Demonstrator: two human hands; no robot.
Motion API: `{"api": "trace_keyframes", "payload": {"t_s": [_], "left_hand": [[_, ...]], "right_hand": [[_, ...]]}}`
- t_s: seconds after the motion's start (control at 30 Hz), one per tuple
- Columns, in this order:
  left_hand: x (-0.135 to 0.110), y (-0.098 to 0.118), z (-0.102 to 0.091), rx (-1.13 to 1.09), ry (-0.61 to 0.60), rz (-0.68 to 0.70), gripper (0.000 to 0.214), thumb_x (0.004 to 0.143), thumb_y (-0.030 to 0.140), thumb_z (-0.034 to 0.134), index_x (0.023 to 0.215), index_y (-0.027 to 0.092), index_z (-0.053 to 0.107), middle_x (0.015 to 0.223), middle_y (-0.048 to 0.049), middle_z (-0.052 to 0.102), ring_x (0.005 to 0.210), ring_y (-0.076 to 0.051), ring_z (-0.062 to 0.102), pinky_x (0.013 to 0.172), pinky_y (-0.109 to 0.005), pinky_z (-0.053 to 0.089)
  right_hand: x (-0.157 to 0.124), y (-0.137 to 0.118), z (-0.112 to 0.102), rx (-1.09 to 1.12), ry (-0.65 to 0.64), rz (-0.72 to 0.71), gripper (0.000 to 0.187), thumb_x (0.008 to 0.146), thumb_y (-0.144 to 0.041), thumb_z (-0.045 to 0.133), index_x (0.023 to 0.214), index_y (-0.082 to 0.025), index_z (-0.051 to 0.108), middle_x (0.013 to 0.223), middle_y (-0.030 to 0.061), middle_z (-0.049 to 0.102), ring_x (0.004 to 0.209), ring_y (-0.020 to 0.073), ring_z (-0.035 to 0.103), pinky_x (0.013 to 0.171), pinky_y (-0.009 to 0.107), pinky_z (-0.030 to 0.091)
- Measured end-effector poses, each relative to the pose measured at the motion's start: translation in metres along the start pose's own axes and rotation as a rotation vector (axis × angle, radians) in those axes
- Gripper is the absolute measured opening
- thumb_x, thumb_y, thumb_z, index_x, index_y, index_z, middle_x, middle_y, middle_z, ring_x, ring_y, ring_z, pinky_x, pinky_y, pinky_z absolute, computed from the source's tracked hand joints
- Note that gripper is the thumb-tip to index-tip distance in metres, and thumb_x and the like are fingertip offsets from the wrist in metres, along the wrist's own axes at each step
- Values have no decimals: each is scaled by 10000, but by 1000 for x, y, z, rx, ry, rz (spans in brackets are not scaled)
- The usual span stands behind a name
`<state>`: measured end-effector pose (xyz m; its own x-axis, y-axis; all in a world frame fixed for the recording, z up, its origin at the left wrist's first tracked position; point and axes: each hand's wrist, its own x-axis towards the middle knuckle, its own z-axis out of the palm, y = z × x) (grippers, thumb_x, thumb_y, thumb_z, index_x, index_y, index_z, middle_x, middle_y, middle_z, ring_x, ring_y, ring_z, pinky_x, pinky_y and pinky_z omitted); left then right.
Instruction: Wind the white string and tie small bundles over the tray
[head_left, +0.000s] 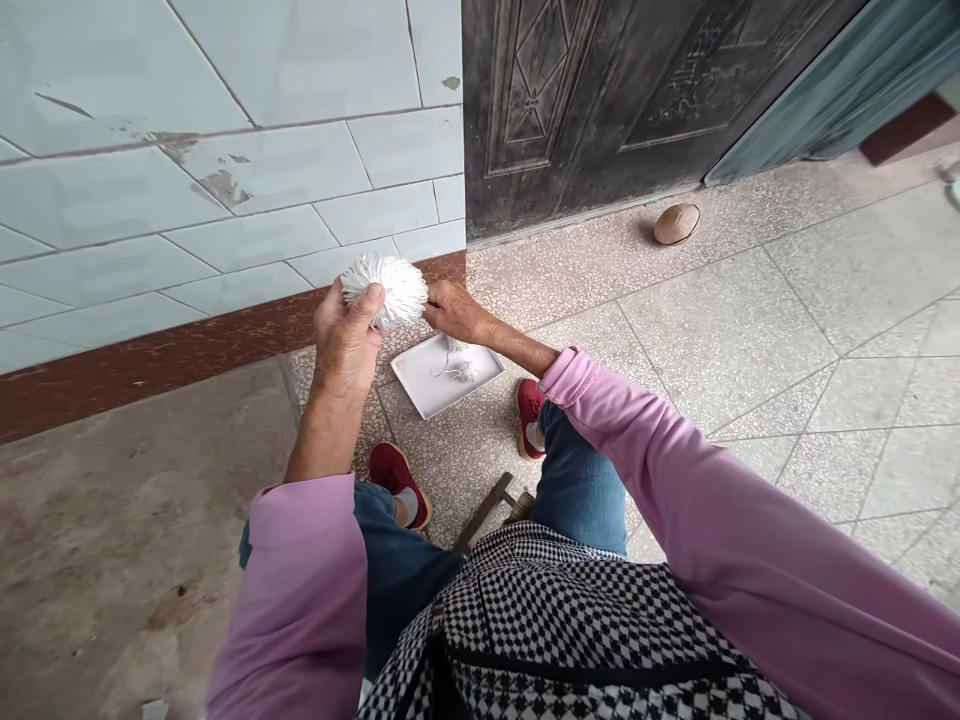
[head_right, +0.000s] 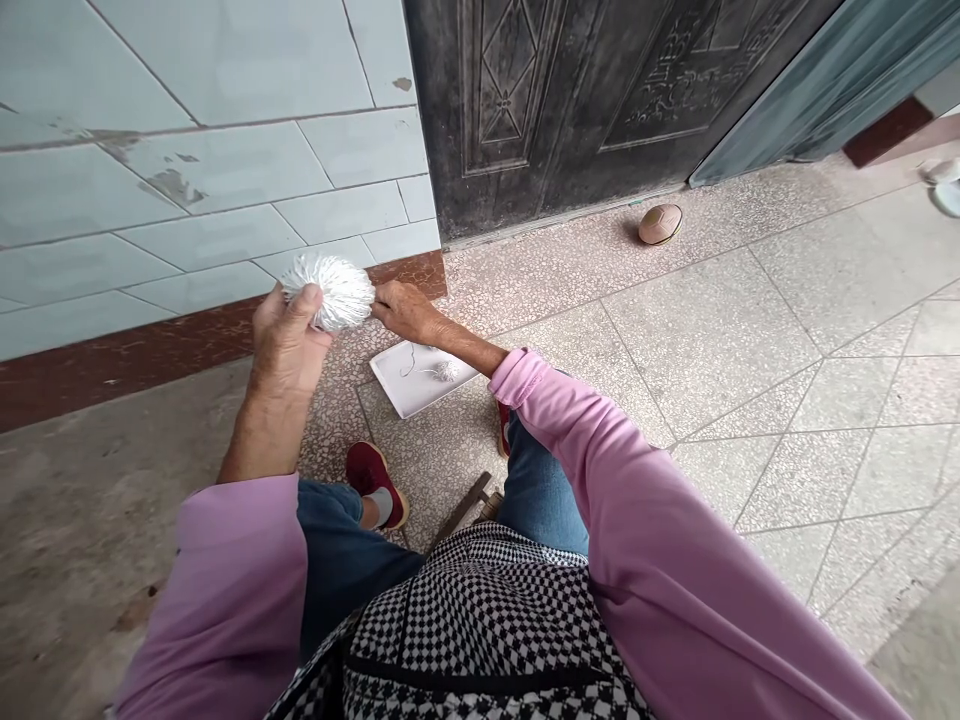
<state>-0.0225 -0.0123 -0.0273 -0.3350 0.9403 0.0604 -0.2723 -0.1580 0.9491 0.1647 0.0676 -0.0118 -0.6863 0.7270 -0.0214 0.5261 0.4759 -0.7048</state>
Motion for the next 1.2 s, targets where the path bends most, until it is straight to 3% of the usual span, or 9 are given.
{"api": "trace_keyframes", "payload": {"t_s": [0.13, 0.33, 0.47, 0.57, 0.7, 0.87, 1.0, 1.1, 1.2], "left_hand": [[5, 0, -5, 32, -15, 14, 841, 738, 854, 1195, 1163, 281, 749, 1249, -128, 856, 1406, -436, 867, 1045, -543, 828], [12, -4, -20, 107, 38, 33, 862, 695, 783, 1231, 1200, 301, 727, 1192, -56, 830, 1255, -368, 843, 966, -494, 783], [19, -13, -32, 209, 58, 81, 879, 745, 749, 1217, 1268, 256, 712, 1246, -46, 851, 1360, -371, 789, 1058, -544, 650], [23, -17, -38, 302, 15, 97, 837, 825, 732, 1180, 1262, 207, 697, 1248, -43, 843, 1468, -386, 727, 1072, -546, 546], [20, -11, -36, 425, 3, 29, 871, 682, 604, 1256, 1288, 198, 779, 1172, -19, 846, 1215, -322, 717, 1068, -501, 586], [5, 9, -23, 467, -173, -151, 836, 689, 609, 1221, 1322, 163, 905, 1154, -74, 897, 1117, -347, 760, 1055, -518, 641], [-3, 15, -16, 356, -357, -272, 734, 738, 585, 1201, 1298, 180, 954, 1164, -115, 925, 1016, -306, 791, 852, -414, 659], [-6, 16, -15, 237, -466, -310, 623, 766, 578, 1178, 1205, 199, 952, 1071, -115, 905, 894, -281, 771, 693, -370, 619], [-9, 19, -13, 146, -497, -307, 628, 767, 636, 1151, 1168, 218, 908, 1036, -140, 867, 996, -367, 832, 766, -455, 709]], "right_hand": [[-9, -20, 2, -149, -67, 24, 335, 1284, -41, 582, 1137, -98, 877, 1203, 165, 886, 1141, 283, 796, 1050, 347, 535], [-23, -33, -4, -218, -172, -24, 382, 1398, -157, 519, 1355, -106, 894, 1363, 207, 923, 1209, 279, 807, 1074, 364, 527], [-30, -30, -10, -110, -181, -121, 362, 1383, -165, 537, 1234, -111, 862, 1236, 173, 906, 1117, 265, 758, 1038, 375, 510], [-33, -27, -15, -1, -157, -160, 336, 1326, -162, 630, 1045, -177, 814, 1085, 117, 850, 1029, 259, 726, 1013, 383, 516], [-33, -17, -30, 133, -69, -190, 283, 1254, -195, 743, 975, -226, 774, 969, 55, 774, 960, 267, 687, 965, 389, 529], [-30, -2, -50, 139, 85, -231, 283, 1243, -150, 720, 965, -198, 697, 921, 1, 684, 900, 195, 602, 927, 353, 455], [-29, 0, -55, 175, 85, -194, 378, 1258, -143, 740, 904, -213, 627, 859, -34, 584, 869, 163, 499, 888, 352, 414], [-23, 4, -49, 372, 59, -161, 517, 1274, -325, 831, 849, -270, 543, 821, -40, 491, 836, 178, 421, 806, 349, 429], [-13, 14, -40, 603, 45, -158, 641, 1227, -591, 929, 858, -304, 490, 800, -54, 442, 790, 180, 363, 705, 326, 429]]}}
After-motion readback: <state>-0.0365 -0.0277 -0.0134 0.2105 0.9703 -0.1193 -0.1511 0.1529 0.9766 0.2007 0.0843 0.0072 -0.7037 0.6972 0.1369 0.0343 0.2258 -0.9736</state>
